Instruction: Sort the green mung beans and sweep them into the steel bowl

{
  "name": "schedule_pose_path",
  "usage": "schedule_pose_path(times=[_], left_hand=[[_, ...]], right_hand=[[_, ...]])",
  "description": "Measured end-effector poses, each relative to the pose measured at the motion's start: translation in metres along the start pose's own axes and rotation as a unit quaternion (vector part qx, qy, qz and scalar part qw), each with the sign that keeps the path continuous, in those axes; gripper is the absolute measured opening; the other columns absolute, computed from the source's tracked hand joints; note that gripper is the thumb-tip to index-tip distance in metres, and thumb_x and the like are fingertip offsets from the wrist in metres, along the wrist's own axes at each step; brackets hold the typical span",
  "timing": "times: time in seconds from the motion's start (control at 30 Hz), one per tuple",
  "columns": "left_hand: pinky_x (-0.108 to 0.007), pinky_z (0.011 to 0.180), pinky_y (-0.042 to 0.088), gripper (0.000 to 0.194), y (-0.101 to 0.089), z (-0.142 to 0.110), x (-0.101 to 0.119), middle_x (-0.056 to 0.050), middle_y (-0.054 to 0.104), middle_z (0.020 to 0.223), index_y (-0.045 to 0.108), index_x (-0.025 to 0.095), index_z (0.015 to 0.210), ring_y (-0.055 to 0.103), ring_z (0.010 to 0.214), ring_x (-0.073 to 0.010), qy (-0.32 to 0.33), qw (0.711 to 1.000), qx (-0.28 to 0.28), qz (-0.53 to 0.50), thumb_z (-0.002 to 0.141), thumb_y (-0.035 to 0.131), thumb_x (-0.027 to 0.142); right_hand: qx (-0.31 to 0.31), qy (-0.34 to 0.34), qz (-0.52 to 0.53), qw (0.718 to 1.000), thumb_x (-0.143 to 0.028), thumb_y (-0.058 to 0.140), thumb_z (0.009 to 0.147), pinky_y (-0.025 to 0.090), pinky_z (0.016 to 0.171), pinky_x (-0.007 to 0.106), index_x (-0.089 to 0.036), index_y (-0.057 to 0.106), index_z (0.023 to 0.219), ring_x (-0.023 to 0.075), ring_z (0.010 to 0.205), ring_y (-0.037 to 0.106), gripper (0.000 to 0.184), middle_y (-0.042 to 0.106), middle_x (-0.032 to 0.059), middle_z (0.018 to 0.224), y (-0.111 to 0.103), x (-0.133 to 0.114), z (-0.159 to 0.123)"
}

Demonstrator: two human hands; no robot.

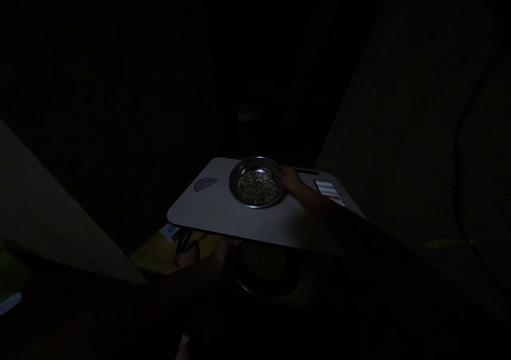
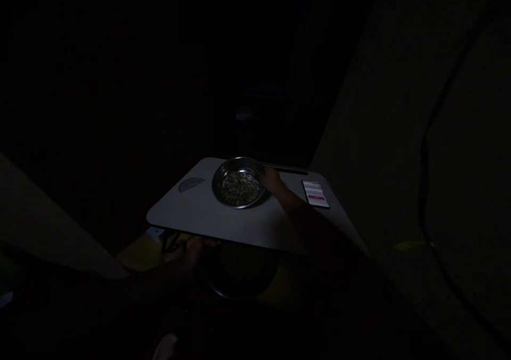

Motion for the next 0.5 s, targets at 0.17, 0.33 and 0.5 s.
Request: schedule_pose_path(times=[0.17,0.33,0.5], left_hand=[[-0.032,0.043,0.033,0.010,0.027,-0.013,0.002,-0.001,0.037,0.034,0.034,0.024,0.044,0.043,0.044,-0.0195,-0.100,0.923,-0.336,-0.160,0.051,0.041,0.019],[-0.031,0.042,0.032,0.006,0.039,-0.009,-0.003,0.000,0.039,0.036,0.038,0.023,0.047,0.042,0.040,-0.0175,-0.086,0.914,-0.357,-0.172,0.050,0.041,0.019],[-0.030,0.041,0.032,0.009,0.042,-0.009,-0.006,0.001,0.037,0.035,0.037,0.023,0.046,0.039,0.037,-0.0160,-0.098,0.927,-0.329,-0.150,0.052,0.042,0.019]], right_hand=[[0.017,-0.043,0.008,0.999,-0.017,0.039,0.068,0.037,0.063,0.020,-0.013,0.055,0.088,0.0122,0.075,0.052,0.025,0.058,0.0044,0.083,-0.022,0.023,-0.008],[0.039,-0.045,-0.025,0.998,-0.016,0.037,0.069,0.037,0.064,0.021,-0.013,0.054,0.090,0.0128,0.076,0.051,0.027,0.058,0.0059,0.086,-0.030,0.028,-0.012],[0.060,-0.045,-0.092,0.993,-0.018,0.034,0.071,0.035,0.066,0.021,-0.011,0.053,0.089,0.0143,0.078,0.050,0.027,0.057,0.0085,0.086,-0.036,0.025,-0.013]])
Point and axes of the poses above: each hand's wrist, its own z-axis towards the middle knuckle, its own y-axis out of the palm, x = y × z, the point moved 3 cm from there along z, towards the middle knuckle
